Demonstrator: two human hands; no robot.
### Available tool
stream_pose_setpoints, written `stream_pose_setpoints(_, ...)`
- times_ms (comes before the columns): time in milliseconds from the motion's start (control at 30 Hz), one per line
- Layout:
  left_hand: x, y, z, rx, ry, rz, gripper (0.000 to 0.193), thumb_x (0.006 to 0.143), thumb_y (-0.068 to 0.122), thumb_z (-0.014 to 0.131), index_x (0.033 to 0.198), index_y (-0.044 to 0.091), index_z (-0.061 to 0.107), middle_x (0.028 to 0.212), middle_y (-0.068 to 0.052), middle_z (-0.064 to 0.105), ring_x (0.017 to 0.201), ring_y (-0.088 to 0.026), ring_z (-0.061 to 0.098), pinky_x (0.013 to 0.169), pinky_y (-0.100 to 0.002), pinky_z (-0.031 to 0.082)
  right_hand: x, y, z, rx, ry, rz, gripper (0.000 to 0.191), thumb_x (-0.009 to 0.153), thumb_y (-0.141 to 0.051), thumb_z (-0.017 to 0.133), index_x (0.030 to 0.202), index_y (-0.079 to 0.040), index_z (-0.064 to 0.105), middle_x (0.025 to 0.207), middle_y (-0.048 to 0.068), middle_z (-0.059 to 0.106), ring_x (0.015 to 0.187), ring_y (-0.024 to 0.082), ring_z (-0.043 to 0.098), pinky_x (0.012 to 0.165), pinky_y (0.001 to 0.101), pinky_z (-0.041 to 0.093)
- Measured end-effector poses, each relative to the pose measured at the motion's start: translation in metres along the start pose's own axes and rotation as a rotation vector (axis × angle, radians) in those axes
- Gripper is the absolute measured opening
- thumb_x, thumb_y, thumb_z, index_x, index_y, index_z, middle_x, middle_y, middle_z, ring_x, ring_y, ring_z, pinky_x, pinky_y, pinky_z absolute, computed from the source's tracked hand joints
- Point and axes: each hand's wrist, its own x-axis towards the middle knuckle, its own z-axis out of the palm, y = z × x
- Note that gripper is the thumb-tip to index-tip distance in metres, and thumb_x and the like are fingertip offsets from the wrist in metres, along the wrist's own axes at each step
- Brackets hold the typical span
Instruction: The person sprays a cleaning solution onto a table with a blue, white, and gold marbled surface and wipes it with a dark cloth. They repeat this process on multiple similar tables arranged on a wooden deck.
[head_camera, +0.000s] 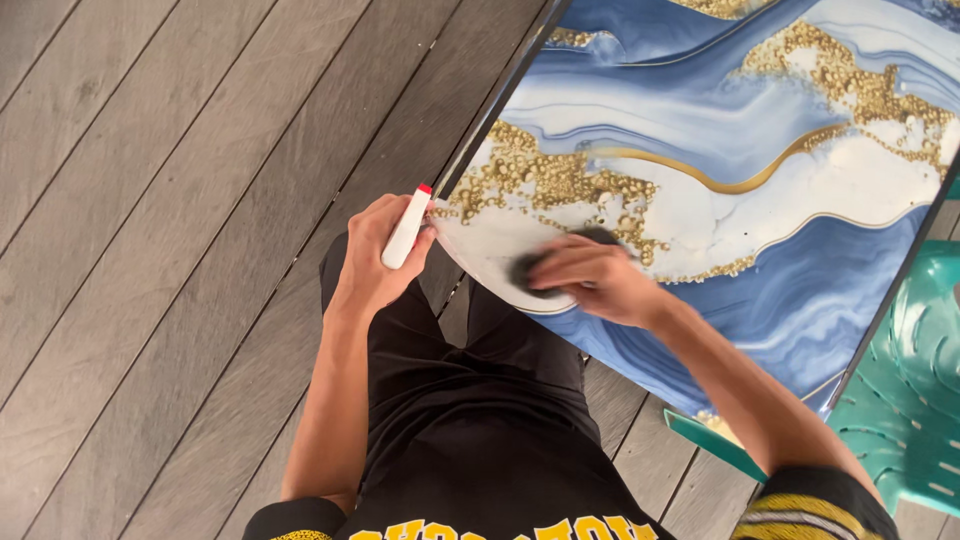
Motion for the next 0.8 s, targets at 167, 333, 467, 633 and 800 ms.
stream_pose_setpoints(167,0.001,0.003,0.003,-0.005,-0.030,-0.020,0.027,0.086,0.000,0.076,0.112,-0.002,0.071,0.093,-0.010,0.069,0.077,-0.023,0.070,0.067,-0.034,0.053,-0.113,0.014,-0.082,-0.300,0.374,0.471,0.034,0.076,0.013,0.063,0.094,-0.010,0.079,0.107,0.007,0.077,0.119,0.022,0.070,0.101,0.0370,0.059)
stream_pose_setpoints(333,-0.005,0.011,0.004,0.068,-0.045,0.075,0.028,0.086,0.001,0.075,0.113,-0.003,0.070,0.093,-0.012,0.069,0.081,-0.026,0.069,0.071,-0.036,0.053,-0.116,0.057,-0.113,-0.548,0.652,0.523,0.031,0.087,0.010,0.058,0.104,-0.004,0.078,0.116,0.014,0.076,0.112,0.031,0.072,0.102,0.0388,0.056)
stream_pose_setpoints(467,-0.015,0.034,0.003,0.138,-0.071,0.122,0.024,0.085,0.002,0.076,0.109,-0.002,0.071,0.104,-0.016,0.065,0.089,-0.030,0.066,0.073,-0.039,0.052,-0.027,0.067,-0.079,-0.497,0.590,0.373,0.043,0.081,0.009,0.061,0.118,-0.008,0.076,0.127,0.014,0.071,0.123,0.034,0.064,0.111,0.0423,0.049)
stream_pose_setpoints(633,-0.016,0.088,0.003,0.267,-0.114,0.255,0.017,0.088,0.004,0.077,0.102,-0.001,0.070,0.095,-0.008,0.068,0.099,-0.032,0.065,0.079,-0.040,0.053,0.015,0.004,0.017,-0.202,0.254,0.136,0.047,0.079,0.010,0.059,0.120,-0.008,0.074,0.131,0.009,0.069,0.130,0.028,0.059,0.116,0.0430,0.047)
stream_pose_setpoints(800,-0.013,0.143,0.007,0.104,-0.268,0.105,0.018,0.090,0.015,0.079,0.099,0.002,0.070,0.098,-0.006,0.063,0.069,-0.014,0.065,0.065,-0.031,0.052,-0.026,-0.060,0.005,-0.126,0.229,0.186,0.053,0.080,0.004,0.063,0.131,-0.010,0.069,0.142,0.010,0.064,0.143,0.034,0.052,0.124,0.0486,0.040)
